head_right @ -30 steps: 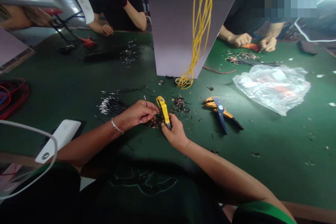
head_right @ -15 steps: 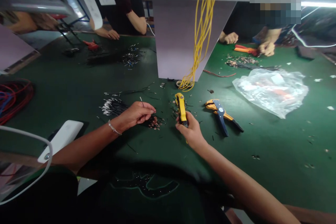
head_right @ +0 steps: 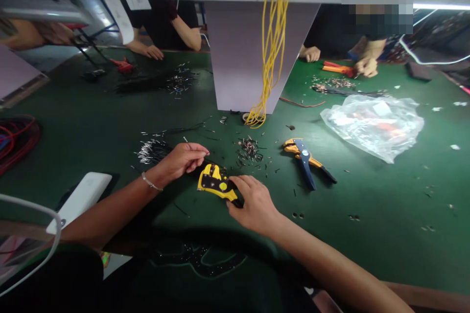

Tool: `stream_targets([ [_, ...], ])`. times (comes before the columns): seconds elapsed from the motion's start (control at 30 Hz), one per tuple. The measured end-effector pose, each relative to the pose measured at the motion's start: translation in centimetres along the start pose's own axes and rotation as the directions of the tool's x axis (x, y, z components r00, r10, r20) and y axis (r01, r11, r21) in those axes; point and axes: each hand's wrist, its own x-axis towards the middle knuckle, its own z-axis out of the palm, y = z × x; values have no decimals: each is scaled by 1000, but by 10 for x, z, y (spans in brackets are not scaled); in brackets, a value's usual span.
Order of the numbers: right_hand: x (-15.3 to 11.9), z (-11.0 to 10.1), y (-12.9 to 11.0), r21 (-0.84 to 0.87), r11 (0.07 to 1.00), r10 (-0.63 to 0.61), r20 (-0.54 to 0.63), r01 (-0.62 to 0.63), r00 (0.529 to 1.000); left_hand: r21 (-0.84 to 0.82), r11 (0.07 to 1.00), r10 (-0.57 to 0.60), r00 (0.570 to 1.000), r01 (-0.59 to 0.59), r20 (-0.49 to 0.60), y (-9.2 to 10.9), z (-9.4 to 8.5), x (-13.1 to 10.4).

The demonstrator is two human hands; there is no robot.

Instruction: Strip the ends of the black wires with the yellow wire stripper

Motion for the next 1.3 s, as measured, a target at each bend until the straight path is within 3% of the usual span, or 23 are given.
stream_targets([
  [0.17, -11, -2, -1, -58, 991, -115, 119, 123, 986, 110, 990, 95, 993, -87, -64, 3, 2, -1],
  [0.37, -24, -7, 0, -116, 954, -237, 280, 278, 930, 351, 916, 240, 967, -196, -86, 2, -3, 13],
  [0.57, -25, -16, 5, -185, 931, -233, 362, 315, 902, 565, 796, 293, 955, -219, -43, -8, -7, 26],
  [0.73, -24, -19, 27, -224, 939, -187, 306, 262, 933, 565, 803, 258, 965, -189, -44, -9, -10, 24],
  [0.97, -15, -31, 61, -464, 875, -68, 165, 138, 984, 561, 807, 259, 964, -186, -52, -11, -16, 21],
  [1.13, -16, -29, 62, -466, 882, -63, 37, 73, 997, 564, 808, 264, 961, -172, -85, -14, -17, 15],
  [1.3, -16, -19, 52, -378, 921, -114, -36, 92, 993, 565, 812, 273, 951, -147, -146, -18, -16, 3],
])
